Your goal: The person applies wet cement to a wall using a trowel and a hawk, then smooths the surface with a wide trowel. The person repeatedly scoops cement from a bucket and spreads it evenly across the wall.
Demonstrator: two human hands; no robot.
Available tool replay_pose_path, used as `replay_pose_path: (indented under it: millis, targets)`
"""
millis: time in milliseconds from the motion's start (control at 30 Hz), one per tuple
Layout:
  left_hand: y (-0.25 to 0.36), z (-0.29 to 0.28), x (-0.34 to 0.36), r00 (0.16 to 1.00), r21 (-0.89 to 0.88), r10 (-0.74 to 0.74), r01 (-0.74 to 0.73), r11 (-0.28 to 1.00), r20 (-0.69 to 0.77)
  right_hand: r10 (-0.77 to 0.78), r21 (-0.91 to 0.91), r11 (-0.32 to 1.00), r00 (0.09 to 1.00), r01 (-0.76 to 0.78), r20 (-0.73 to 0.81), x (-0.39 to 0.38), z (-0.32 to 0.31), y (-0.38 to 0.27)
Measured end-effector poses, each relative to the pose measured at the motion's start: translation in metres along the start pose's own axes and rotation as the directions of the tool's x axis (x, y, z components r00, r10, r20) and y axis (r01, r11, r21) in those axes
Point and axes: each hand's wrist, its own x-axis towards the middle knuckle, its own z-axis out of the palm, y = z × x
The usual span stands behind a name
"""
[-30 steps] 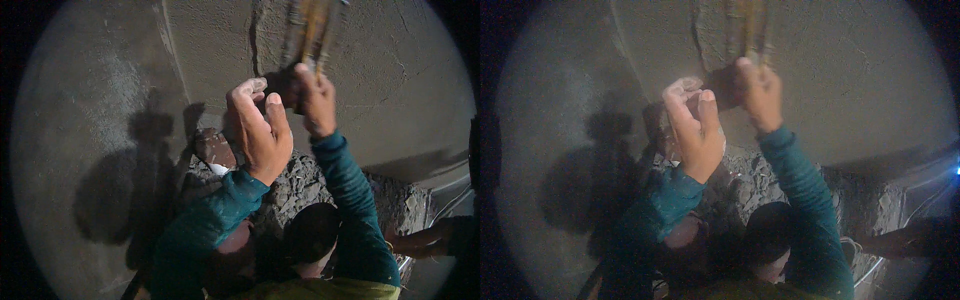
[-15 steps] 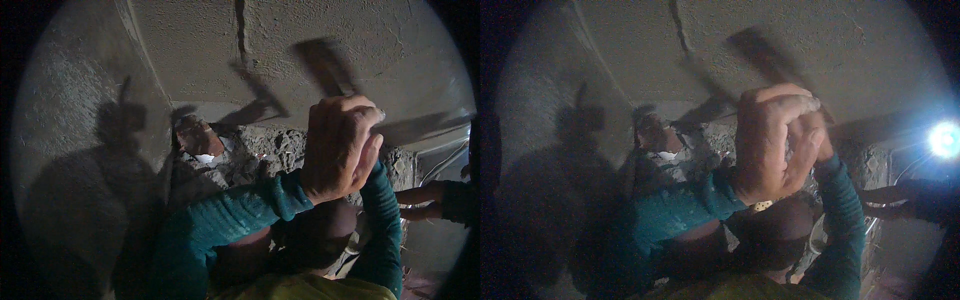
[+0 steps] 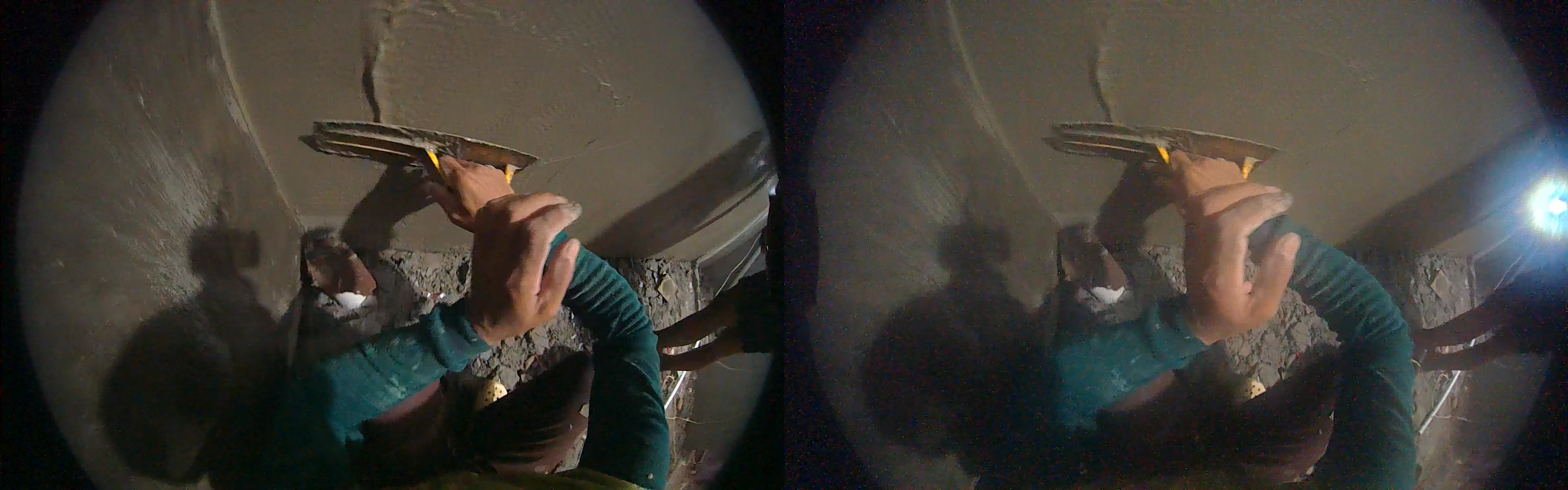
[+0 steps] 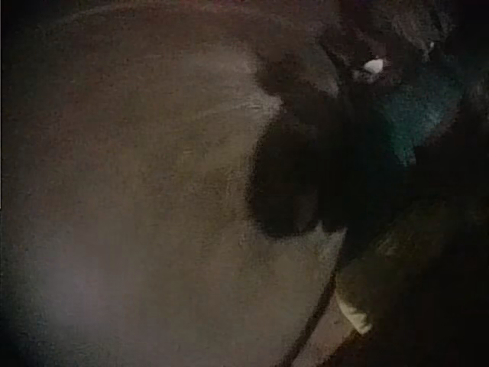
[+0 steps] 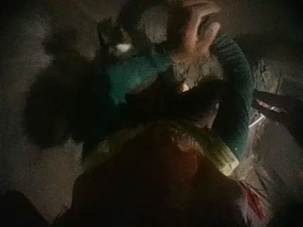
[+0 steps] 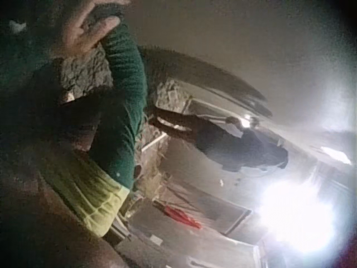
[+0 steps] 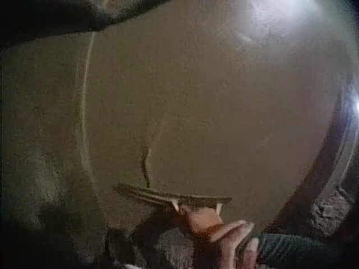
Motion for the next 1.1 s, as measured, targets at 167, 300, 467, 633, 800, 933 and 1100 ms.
replay_pose_path:
  millis: [167, 300, 467, 633, 800, 933, 1100]
  targets:
    - [0.011, 0.001, 0.000, 0.997, 0.195, 0.063, -0.071, 0.978, 0.045, -0.133, 0.120, 0.974, 0.914, 0.193, -0.383, 0.015, -0.043, -0.013]
    - [0.007, 0.017, -0.006, 0.993, 0.217, 0.054, -0.075, 0.973, 0.102, -0.110, 0.195, 0.940, 0.788, 0.281, -0.606, 0.025, -0.088, 0.016]
    - [0.008, 0.032, -0.023, 0.978, 0.274, 0.046, -0.101, 0.956, 0.201, 0.123, 0.539, 0.788, 0.783, 0.296, -0.610, -0.024, -0.132, 0.096]
    - [0.010, 0.044, -0.034, 0.957, 0.293, 0.012, -0.101, 0.951, 0.291, 0.393, 0.802, 0.553, 0.780, 0.223, -0.488, -0.099, -0.142, 0.184]
    - [0.018, 0.046, -0.033, 0.949, 0.342, 0.003, -0.117, 0.932, 0.316, 0.629, 0.791, 0.589, 0.518, 0.169, -0.579, -0.146, -0.135, 0.271]
    - [0.026, 0.042, -0.022, 0.976, 0.341, -0.055, -0.022, 0.940, 0.212, 0.627, 0.767, 0.579, 0.450, 0.278, -0.636, -0.175, -0.142, 0.281]
    - [0.016, 0.054, -0.018, 0.961, 0.227, -0.275, 0.272, 0.935, -0.022, 0.428, 0.728, 0.617, 0.650, 0.299, -0.628, -0.145, -0.173, 0.198]
